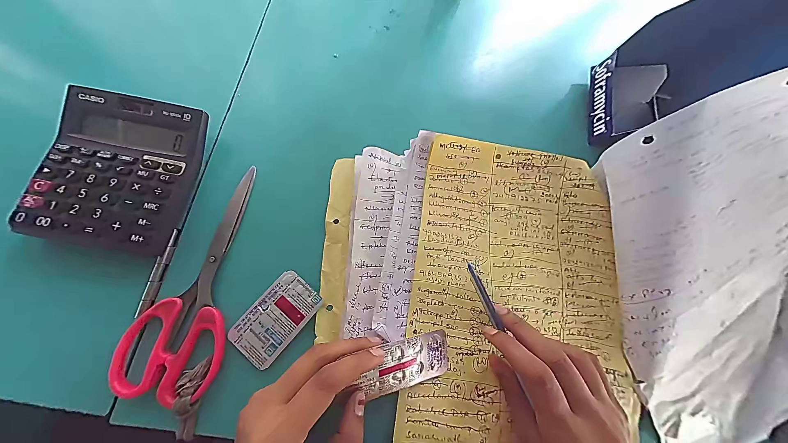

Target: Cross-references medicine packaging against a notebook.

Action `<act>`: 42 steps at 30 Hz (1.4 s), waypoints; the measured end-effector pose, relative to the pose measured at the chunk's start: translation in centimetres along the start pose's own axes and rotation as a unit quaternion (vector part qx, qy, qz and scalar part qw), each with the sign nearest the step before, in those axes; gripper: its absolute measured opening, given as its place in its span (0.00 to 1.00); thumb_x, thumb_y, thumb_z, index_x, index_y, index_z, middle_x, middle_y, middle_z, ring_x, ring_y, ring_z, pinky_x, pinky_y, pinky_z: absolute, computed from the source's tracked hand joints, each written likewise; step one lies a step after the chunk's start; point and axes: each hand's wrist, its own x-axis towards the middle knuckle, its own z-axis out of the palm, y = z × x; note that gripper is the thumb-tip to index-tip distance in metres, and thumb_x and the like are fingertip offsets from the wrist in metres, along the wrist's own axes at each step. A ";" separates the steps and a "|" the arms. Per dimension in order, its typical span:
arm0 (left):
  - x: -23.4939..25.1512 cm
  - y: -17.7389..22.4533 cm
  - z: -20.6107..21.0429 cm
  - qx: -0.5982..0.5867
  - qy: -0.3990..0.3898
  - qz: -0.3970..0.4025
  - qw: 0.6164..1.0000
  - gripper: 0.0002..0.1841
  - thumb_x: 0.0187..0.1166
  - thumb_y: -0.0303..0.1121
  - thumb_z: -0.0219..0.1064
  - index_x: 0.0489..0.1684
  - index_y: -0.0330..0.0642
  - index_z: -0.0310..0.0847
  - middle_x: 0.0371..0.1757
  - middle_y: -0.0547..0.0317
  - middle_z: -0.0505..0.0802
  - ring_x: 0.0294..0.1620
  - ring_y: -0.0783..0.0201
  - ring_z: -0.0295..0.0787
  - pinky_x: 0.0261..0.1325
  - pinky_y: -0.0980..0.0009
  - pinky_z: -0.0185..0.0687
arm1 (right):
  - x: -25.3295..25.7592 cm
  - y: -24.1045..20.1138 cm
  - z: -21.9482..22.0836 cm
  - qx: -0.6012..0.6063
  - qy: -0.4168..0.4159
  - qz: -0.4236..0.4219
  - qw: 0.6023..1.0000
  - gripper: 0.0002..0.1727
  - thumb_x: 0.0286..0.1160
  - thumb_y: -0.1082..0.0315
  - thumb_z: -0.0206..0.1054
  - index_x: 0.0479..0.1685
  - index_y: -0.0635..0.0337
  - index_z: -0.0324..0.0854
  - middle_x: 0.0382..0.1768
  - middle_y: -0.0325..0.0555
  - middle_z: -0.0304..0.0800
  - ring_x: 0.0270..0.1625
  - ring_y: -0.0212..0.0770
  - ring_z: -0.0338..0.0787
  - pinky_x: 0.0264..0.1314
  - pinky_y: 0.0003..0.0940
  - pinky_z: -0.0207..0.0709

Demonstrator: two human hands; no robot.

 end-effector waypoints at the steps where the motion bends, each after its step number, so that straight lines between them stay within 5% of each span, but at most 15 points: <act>1: 0.0 0.0 0.0 -0.002 0.000 0.001 1.000 0.11 0.85 0.29 0.59 0.58 0.40 0.82 0.64 0.56 0.90 0.67 0.78 0.83 0.63 0.88 0.79 | 0.0 0.0 0.0 0.000 0.001 0.000 1.000 0.11 0.91 0.64 0.53 0.63 0.51 0.76 0.65 0.47 0.87 0.53 0.45 0.82 0.56 0.36 0.66; 11: -0.3 0.4 0.1 -0.047 0.007 -0.042 0.998 0.18 0.83 0.28 0.62 0.70 0.36 0.74 0.67 0.55 0.90 0.63 0.80 0.87 0.58 0.85 0.85 | -0.1 0.0 0.1 0.006 0.008 0.002 1.000 0.11 0.92 0.63 0.52 0.62 0.51 0.77 0.64 0.48 0.88 0.54 0.46 0.83 0.57 0.36 0.67; 22: -0.4 0.1 0.0 -0.054 0.012 -0.031 0.998 0.17 0.82 0.28 0.63 0.69 0.39 0.77 0.66 0.55 0.90 0.60 0.79 0.88 0.54 0.85 0.87 | -0.1 0.2 0.1 0.014 0.015 0.000 1.000 0.11 0.92 0.63 0.53 0.62 0.51 0.77 0.65 0.48 0.89 0.55 0.45 0.85 0.58 0.35 0.69; 42: -0.3 -1.0 0.3 -0.021 0.039 0.003 0.999 0.22 0.76 0.33 0.70 0.70 0.43 0.77 0.70 0.59 0.87 0.71 0.74 0.83 0.67 0.82 0.83 | -0.5 0.5 0.2 0.033 0.030 -0.022 0.999 0.12 0.91 0.64 0.53 0.61 0.52 0.79 0.62 0.47 0.90 0.54 0.45 0.85 0.59 0.34 0.69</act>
